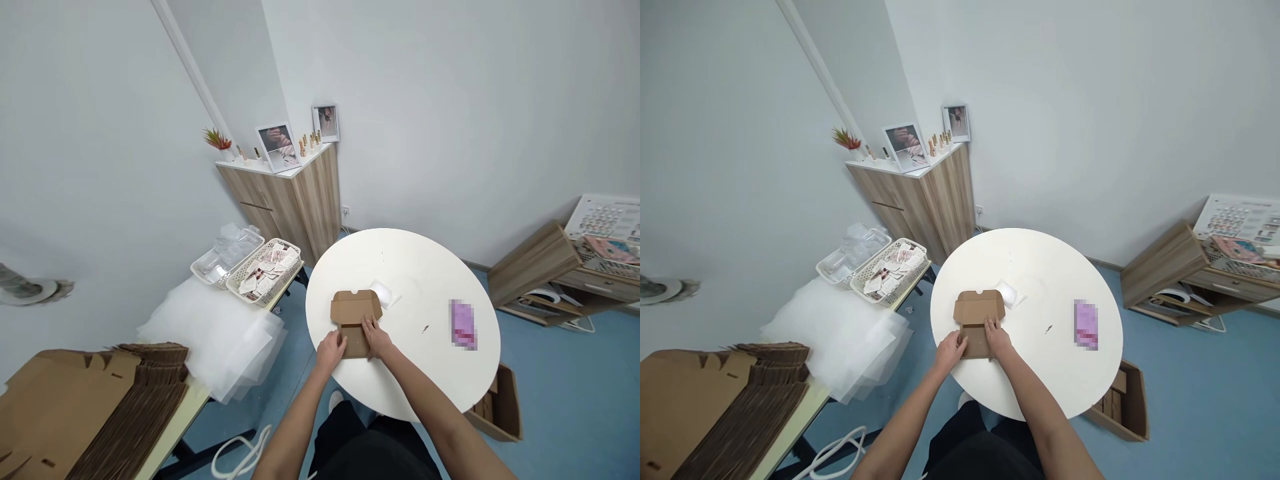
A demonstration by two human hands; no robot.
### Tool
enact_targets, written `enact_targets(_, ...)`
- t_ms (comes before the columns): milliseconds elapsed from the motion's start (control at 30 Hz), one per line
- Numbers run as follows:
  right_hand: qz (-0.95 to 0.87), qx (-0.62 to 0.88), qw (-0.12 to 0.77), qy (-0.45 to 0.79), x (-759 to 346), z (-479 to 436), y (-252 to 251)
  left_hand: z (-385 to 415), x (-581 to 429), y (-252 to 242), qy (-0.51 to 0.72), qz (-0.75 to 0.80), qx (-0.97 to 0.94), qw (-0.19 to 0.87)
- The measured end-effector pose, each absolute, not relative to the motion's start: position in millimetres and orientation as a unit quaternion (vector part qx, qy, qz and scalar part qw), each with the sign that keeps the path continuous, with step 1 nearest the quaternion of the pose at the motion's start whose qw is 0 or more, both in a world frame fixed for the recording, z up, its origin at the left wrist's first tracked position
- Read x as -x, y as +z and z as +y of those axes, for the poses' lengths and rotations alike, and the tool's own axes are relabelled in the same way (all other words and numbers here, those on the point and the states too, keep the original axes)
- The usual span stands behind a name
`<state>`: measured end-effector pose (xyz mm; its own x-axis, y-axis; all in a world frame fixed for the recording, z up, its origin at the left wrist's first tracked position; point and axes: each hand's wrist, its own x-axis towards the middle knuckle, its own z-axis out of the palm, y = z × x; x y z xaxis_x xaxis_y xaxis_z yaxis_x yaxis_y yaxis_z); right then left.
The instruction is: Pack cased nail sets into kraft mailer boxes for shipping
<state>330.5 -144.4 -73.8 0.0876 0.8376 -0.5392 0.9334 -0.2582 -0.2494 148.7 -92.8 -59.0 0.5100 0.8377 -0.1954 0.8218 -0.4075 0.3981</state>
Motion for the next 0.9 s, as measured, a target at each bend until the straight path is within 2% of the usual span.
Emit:
enact_targets(333, 0.612, -0.731, 0.069, -0.294, -332, -145, -84, -84, -157, -68, -0.068, 0.538, -0.806, 0.237)
enact_targets(633, 0.612, -0.728, 0.05, -0.304, -336, -132, -85, -75, -159, -73, -0.07, 0.495, -0.842, 0.205)
enact_targets(733, 0.623, -0.719, 0.055, -0.303, -340, -123, -81, -71, -161, -70, -0.035, 0.492, -0.852, 0.175)
enact_targets(900, 0.648, -0.692, 0.053, -0.315, -347, -110, -76, -61, -162, -71, -0.013, 0.353, -0.925, 0.142)
